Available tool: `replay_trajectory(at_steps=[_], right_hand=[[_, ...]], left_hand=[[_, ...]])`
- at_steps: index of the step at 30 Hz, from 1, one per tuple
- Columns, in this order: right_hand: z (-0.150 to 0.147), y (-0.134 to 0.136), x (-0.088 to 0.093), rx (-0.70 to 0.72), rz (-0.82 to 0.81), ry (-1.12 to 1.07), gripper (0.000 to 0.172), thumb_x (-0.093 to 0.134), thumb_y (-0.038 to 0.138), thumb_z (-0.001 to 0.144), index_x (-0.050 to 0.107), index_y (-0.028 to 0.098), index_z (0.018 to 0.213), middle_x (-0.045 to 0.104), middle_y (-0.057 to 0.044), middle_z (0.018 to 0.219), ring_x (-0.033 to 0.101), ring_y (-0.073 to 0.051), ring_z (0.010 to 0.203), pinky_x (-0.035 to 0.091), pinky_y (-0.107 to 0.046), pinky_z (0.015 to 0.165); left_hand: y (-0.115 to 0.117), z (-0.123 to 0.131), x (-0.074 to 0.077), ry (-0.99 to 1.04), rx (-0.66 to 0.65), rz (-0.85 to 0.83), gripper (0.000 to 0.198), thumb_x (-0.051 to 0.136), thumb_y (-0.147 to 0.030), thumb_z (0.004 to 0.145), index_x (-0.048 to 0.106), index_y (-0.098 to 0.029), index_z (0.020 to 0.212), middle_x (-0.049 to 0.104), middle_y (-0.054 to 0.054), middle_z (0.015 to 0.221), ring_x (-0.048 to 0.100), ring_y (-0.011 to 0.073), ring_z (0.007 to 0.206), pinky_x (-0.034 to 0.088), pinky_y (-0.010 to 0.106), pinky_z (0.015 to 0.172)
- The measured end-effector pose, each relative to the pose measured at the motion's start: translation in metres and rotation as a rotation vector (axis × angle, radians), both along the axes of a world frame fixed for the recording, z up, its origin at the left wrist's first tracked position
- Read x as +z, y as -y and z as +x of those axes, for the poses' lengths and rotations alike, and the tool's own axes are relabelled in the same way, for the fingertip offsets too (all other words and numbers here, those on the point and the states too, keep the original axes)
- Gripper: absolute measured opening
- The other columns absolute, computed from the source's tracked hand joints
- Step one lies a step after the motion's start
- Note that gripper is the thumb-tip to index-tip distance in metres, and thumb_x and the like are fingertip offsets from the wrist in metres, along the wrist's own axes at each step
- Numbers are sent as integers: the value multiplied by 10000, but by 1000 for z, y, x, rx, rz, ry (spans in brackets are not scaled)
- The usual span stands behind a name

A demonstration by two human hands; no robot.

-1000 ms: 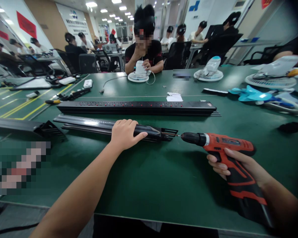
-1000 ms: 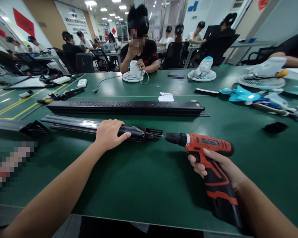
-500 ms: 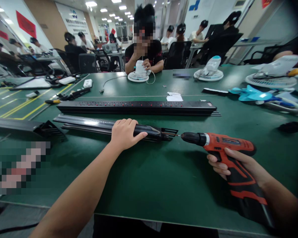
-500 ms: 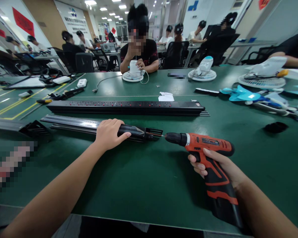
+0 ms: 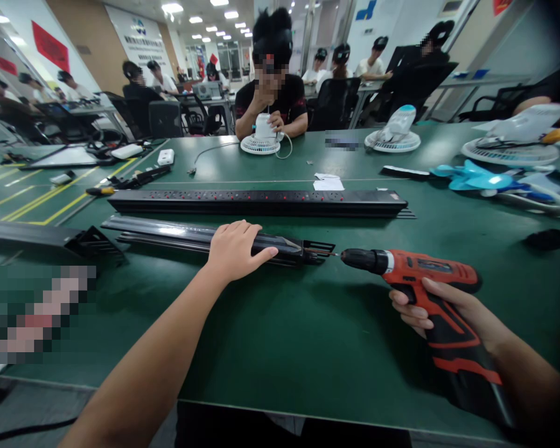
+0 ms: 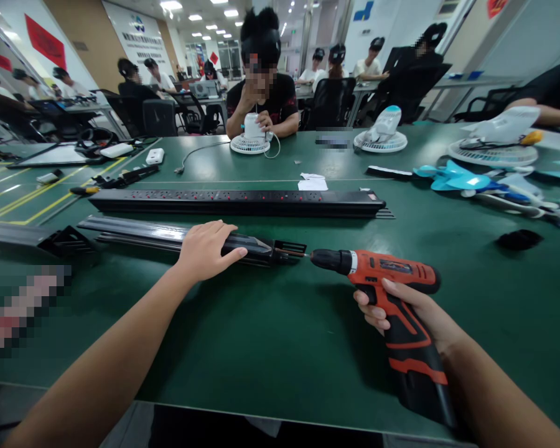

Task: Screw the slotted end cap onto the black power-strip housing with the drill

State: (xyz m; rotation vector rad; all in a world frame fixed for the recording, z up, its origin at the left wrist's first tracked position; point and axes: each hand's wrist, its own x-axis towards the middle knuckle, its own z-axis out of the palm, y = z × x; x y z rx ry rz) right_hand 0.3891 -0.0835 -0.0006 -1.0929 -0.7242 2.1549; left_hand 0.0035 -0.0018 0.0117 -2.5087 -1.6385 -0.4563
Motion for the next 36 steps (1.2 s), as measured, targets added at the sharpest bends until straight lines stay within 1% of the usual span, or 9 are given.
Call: replay_trajectory(at_steps=[4, 8, 11, 16, 20, 24, 26, 30, 36], right_hand=[[-2, 1, 1, -18, 7, 3, 341, 524, 517, 611, 576, 202, 731, 446, 36, 497, 340, -77, 413, 373, -201, 368], [-2, 0, 0, -21, -2, 6, 349, 527, 516, 606, 583, 197, 735, 447, 35, 499, 342, -78, 418, 372, -201, 368], [0, -1, -2, 0, -7, 3, 364, 522, 527, 604, 585, 192, 732, 444, 35, 495, 352, -82, 423, 367, -202, 365], [4, -2, -5, 9, -15, -5, 374, 514, 536, 605, 581, 193, 738, 443, 36, 499, 354, -82, 425, 369, -207, 373], [3, -2, -5, 7, -18, -3, 365, 514, 533, 607, 578, 196, 734, 443, 36, 500, 354, -82, 426, 368, -205, 371], [2, -1, -3, -2, -10, 2, 355, 526, 532, 599, 573, 203, 724, 440, 39, 490, 351, -86, 418, 365, -211, 362], [2, 0, -2, -7, -10, 4, 357, 528, 528, 600, 579, 198, 723, 444, 35, 490, 351, -86, 418, 364, -209, 363], [3, 0, -2, -15, -8, 9, 360, 523, 523, 604, 590, 191, 727, 457, 31, 497, 352, -84, 420, 374, -211, 374], [3, -1, -3, -6, -7, 14, 362, 511, 528, 605, 593, 197, 728, 451, 35, 490, 349, -88, 422, 379, -217, 373]], left_hand=[[-2, -1, -1, -21, -4, -23, 809, 403, -764, 1003, 541, -182, 1547, 543, 157, 1614, 388, 391, 1564, 311, 589, 1255], [-3, -1, 3, -92, 21, -90, 950, 336, -791, 1004, 364, -116, 1672, 322, 177, 1742, 205, 360, 1648, 202, 562, 1318], [-3, 1, 8, -127, 35, -147, 980, 302, -792, 1007, 309, -92, 1693, 259, 176, 1764, 154, 346, 1661, 158, 525, 1339], [-3, 2, 11, -114, 33, -197, 951, 319, -786, 1004, 361, -111, 1673, 334, 164, 1741, 225, 357, 1644, 225, 513, 1322], [-3, 2, 10, -99, 17, -181, 897, 310, -779, 1014, 498, -113, 1586, 454, 170, 1678, 302, 377, 1613, 320, 546, 1264], [-4, 1, 8, -71, 2, -137, 768, 341, -774, 1012, 682, -169, 1340, 674, 155, 1465, 469, 401, 1503, 419, 545, 1162], [-5, 1, 8, -60, -2, -107, 710, 355, -776, 1007, 720, -188, 1166, 755, 146, 1272, 599, 400, 1347, 467, 520, 1076], [-5, 1, 7, -61, -3, -84, 657, 370, -772, 1004, 687, -196, 991, 749, 118, 1005, 688, 328, 985, 483, 473, 941], [-3, 1, 6, -76, 9, -58, 647, 370, -763, 1008, 674, -192, 990, 737, 106, 978, 672, 322, 944, 461, 481, 935]])
